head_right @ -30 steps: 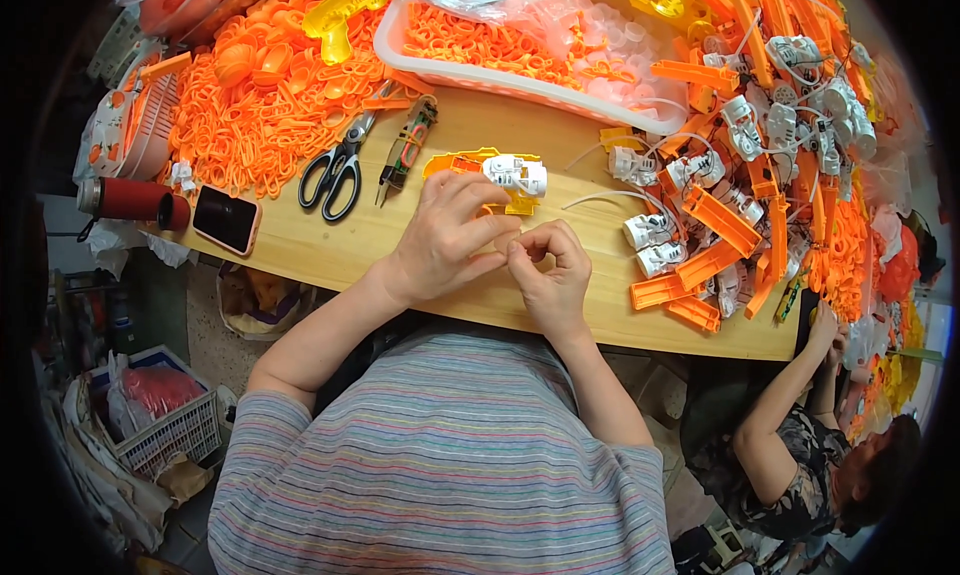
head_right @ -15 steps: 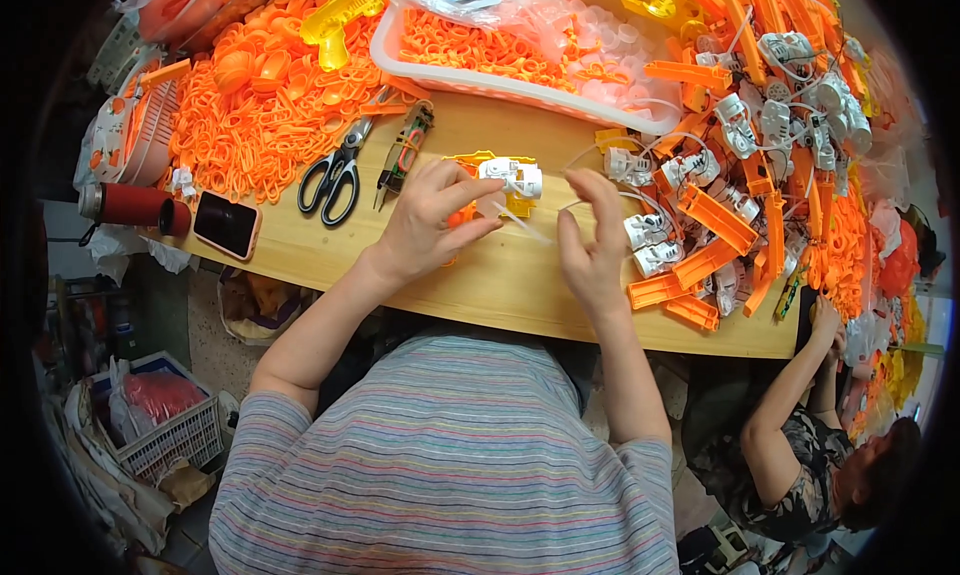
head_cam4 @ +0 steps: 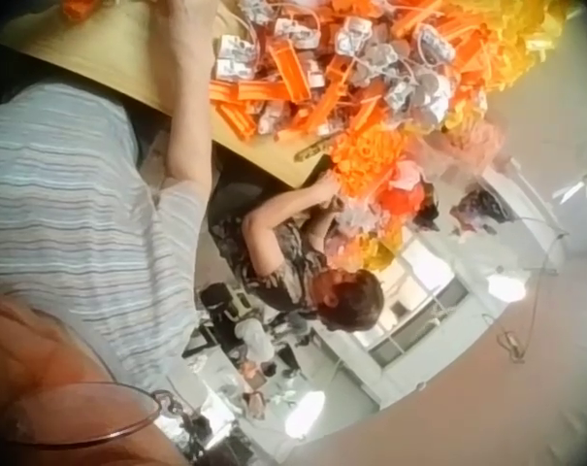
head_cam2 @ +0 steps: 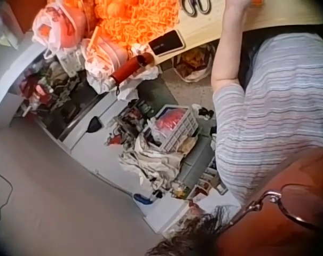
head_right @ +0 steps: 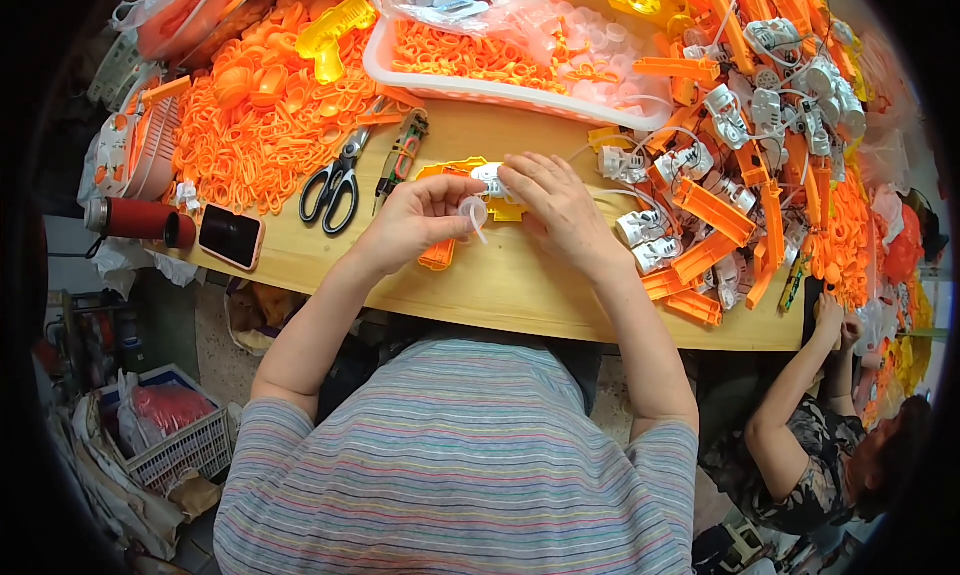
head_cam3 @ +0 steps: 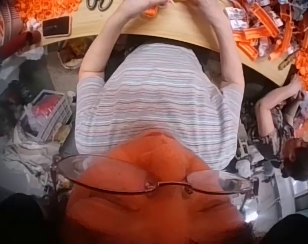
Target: Assembling plastic toy guns by attaching various orange and yellow components together at a workbench.
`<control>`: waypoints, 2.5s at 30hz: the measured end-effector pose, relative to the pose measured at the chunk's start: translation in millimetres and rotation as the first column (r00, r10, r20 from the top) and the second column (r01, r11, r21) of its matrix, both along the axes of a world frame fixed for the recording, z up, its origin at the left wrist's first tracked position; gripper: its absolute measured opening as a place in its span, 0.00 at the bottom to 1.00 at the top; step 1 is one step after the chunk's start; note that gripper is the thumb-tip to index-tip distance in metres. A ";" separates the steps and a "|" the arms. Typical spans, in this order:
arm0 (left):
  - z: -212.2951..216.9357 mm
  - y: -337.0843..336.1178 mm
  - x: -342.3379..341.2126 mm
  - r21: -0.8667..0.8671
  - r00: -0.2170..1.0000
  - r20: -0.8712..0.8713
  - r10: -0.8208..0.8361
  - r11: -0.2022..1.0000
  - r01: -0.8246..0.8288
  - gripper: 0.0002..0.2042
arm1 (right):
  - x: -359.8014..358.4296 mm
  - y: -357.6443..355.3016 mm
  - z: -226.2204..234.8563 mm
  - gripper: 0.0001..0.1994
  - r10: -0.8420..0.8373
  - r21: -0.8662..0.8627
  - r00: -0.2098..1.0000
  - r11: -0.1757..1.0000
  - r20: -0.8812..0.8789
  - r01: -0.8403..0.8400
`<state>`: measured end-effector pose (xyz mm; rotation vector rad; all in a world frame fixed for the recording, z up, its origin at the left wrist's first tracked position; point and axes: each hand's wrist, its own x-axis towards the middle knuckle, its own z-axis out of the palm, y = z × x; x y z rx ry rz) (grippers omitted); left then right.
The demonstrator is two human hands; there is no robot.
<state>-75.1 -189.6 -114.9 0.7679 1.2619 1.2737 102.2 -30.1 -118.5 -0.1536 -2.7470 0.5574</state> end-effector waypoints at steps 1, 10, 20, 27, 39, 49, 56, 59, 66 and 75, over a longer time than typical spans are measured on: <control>-0.2 0.5 -0.1 -0.004 1.000 -0.028 -0.013 1.000 0.013 0.16 | 0.0 1.0 -0.5 0.35 -0.003 0.000 1.000 1.000 -0.001 0.003; -2.0 -2.8 -4.1 0.028 0.996 0.056 -0.071 0.997 0.070 0.16 | -1.2 1.4 -1.0 0.35 -0.006 -0.043 1.000 0.999 0.008 0.006; 6.6 17.8 10.6 0.275 0.682 -0.715 0.156 0.959 0.068 0.17 | -6.4 8.1 -0.6 0.34 0.035 -0.302 0.999 0.953 -0.004 -0.035; -3.1 26.4 13.8 0.378 0.423 -0.865 0.270 0.905 0.194 0.11 | -11.2 11.7 3.5 0.32 0.061 -0.385 0.998 0.922 0.021 -0.048; 0.3 31.6 7.3 0.322 0.581 -0.797 0.165 0.930 0.178 0.07 | -10.9 11.3 2.5 0.32 0.048 -0.434 0.998 0.901 0.035 -0.028; -1.0 33.9 1.2 0.251 0.551 -0.831 0.071 0.933 0.258 0.07 | -11.0 9.4 5.0 0.31 0.046 -0.428 0.997 0.903 0.055 -0.018; -18.5 21.1 17.3 0.434 0.364 -0.873 0.324 0.857 0.279 0.06 | -7.1 4.0 1.3 0.31 0.041 -0.332 0.999 0.943 0.015 -0.033; -24.8 13.6 19.5 0.513 0.333 -0.846 0.417 0.807 0.292 0.09 | -5.2 2.3 -10.8 0.33 0.036 -0.248 0.998 0.968 -0.045 -0.046; -16.7 0.5 16.8 0.663 0.455 -0.680 0.575 0.747 0.047 0.12 | -6.0 -3.0 -10.2 0.35 0.035 -0.183 0.997 0.982 -0.076 -0.048; -21.5 6.2 13.3 0.595 0.397 -0.766 0.506 0.792 0.138 0.10 | -9.8 -1.1 -8.4 0.35 0.045 -0.275 0.998 0.960 -0.037 -0.053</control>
